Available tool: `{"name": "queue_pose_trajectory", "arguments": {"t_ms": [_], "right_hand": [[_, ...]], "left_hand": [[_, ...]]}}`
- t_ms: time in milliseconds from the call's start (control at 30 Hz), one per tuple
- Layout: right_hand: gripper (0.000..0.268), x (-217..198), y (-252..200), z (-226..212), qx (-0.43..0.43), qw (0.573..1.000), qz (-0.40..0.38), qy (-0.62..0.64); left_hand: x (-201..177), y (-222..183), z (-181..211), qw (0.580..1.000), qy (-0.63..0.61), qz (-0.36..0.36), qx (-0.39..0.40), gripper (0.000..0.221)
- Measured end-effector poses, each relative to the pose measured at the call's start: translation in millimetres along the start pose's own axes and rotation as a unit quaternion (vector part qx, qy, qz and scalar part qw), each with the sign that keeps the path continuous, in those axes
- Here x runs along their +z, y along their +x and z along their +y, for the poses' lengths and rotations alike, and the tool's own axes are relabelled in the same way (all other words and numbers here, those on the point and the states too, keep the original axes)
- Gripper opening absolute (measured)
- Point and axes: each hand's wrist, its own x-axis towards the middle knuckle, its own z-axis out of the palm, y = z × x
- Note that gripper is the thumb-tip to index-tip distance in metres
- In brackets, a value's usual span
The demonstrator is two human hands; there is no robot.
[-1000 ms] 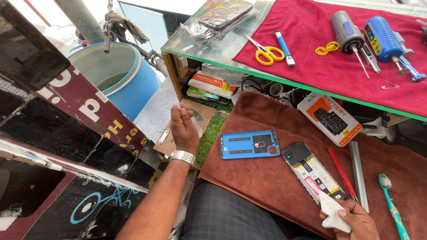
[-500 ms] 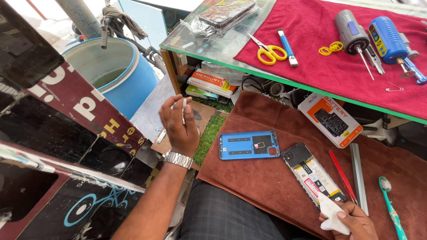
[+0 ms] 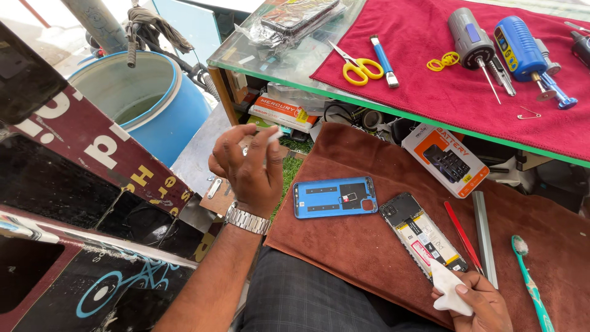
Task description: The person disassembles a mobile phone using a small manual tool to pry the casing open, then cleans the internal battery compartment and the back cover with a cloth and liquid from a squeeze bottle.
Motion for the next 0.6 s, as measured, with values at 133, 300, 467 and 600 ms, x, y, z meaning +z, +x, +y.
{"name": "queue_pose_trajectory", "arguments": {"t_ms": [133,300,467,600], "right_hand": [[0.009,4,0,0,-0.004,1.000,-0.010,0.014],[0.009,4,0,1,-0.013,0.999,-0.021,0.024],[0.012,9,-1,-1,-0.013,1.000,-0.003,0.009],[0.011,13,-1,-4,-0.016,1.000,0.000,0.011]], "left_hand": [[6,8,10,0.989,-0.019,-0.150,0.003,0.027],[45,34,6,0.899,0.185,-0.386,0.095,0.021],[117,48,-23,0.823,0.259,-0.499,0.083,0.029],[147,51,-35,0.759,0.287,-0.583,0.040,0.033]]}}
